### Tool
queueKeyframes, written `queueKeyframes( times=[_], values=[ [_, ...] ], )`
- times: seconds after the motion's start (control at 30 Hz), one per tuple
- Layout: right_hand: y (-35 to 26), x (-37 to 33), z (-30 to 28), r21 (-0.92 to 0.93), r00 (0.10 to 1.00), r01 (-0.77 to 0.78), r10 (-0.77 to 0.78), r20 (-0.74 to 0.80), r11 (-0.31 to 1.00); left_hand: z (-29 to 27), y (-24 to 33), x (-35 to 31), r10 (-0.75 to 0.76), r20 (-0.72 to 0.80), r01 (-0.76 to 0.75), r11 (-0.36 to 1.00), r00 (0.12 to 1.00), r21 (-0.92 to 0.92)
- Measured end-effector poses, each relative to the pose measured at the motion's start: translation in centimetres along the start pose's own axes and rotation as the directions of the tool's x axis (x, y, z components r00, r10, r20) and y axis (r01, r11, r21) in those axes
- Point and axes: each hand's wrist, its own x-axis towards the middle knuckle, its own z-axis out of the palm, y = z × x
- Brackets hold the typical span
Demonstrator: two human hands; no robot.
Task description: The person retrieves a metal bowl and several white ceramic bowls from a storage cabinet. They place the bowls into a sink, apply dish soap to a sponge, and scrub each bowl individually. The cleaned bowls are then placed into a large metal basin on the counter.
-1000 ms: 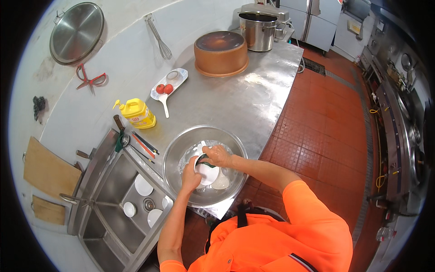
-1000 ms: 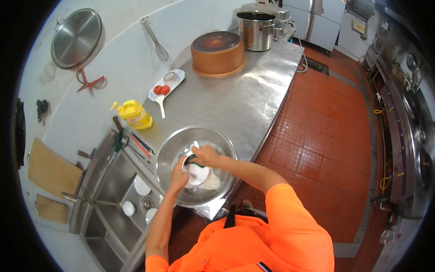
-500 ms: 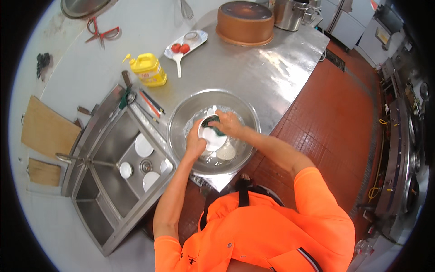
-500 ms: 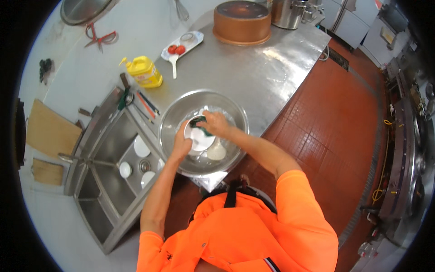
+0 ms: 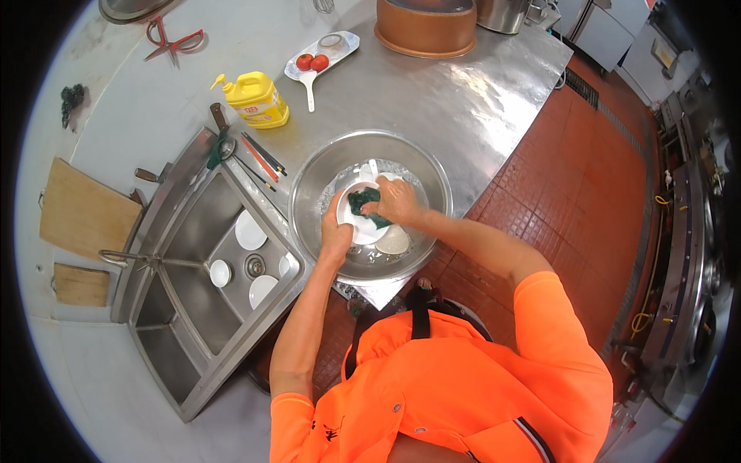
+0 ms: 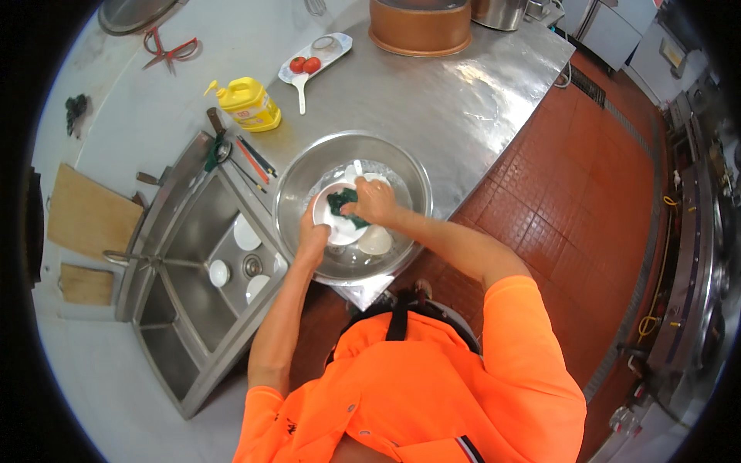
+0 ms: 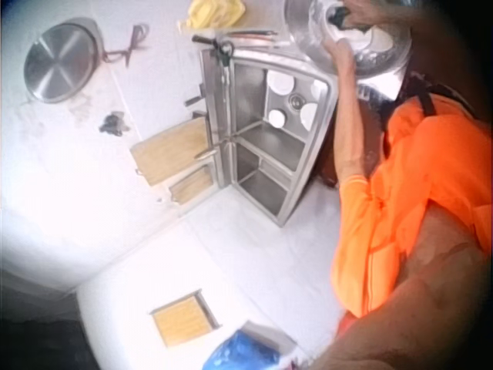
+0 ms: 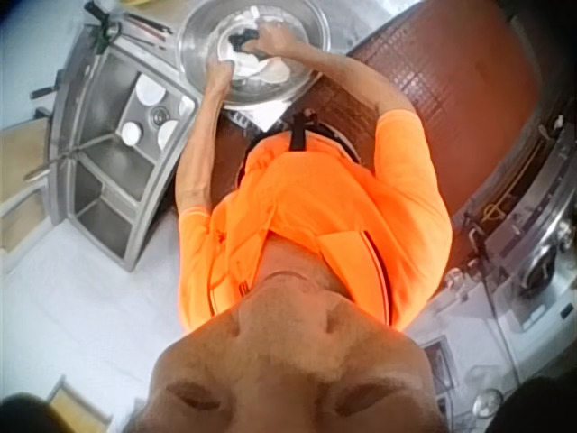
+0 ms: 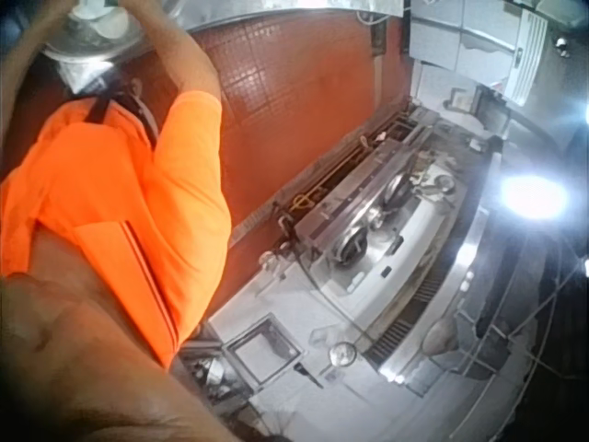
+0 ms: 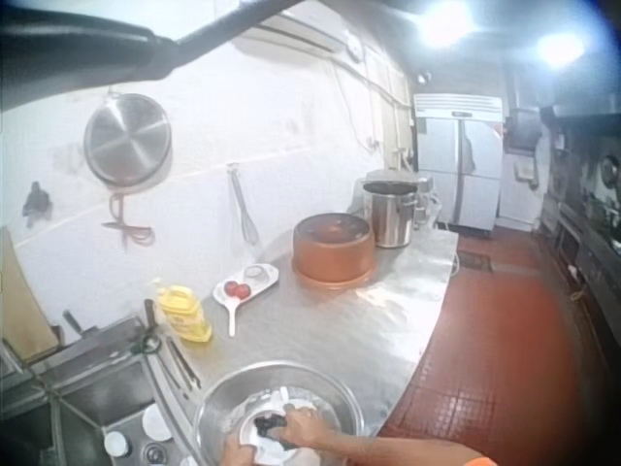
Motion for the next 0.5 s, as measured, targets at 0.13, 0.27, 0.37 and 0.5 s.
queueKeyframes(
  times=[0.13, 0.27, 0.37, 0.5],
  values=[
    [-1.7, 3.3, -3.2, -0.070, 0.828, 0.523, -0.486, 0.279, 0.850, 0.1, 0.9, -0.1, -0.189, 0.232, 0.190, 0.982, 0.954, 0.020],
    [-3.2, 4.8, -4.3, -0.077, 0.735, 0.603, -0.515, 0.441, 0.794, -0.8, 0.4, 0.6, -0.289, 0.237, 0.277, 0.957, 0.928, 0.083],
    [-2.5, 4.5, -3.7, -0.106, 0.922, 0.220, -0.172, 0.346, 0.970, -1.1, 1.3, 0.9, -0.213, 0.147, 0.218, 0.976, 0.966, -0.018],
    [0.0, 1.0, 1.3, 0.164, 0.948, -0.244, 0.199, 0.250, 0.956, -0.8, -0.2, 1.6, -0.094, -0.078, 0.088, 0.992, 0.993, -0.085]
  ],
)
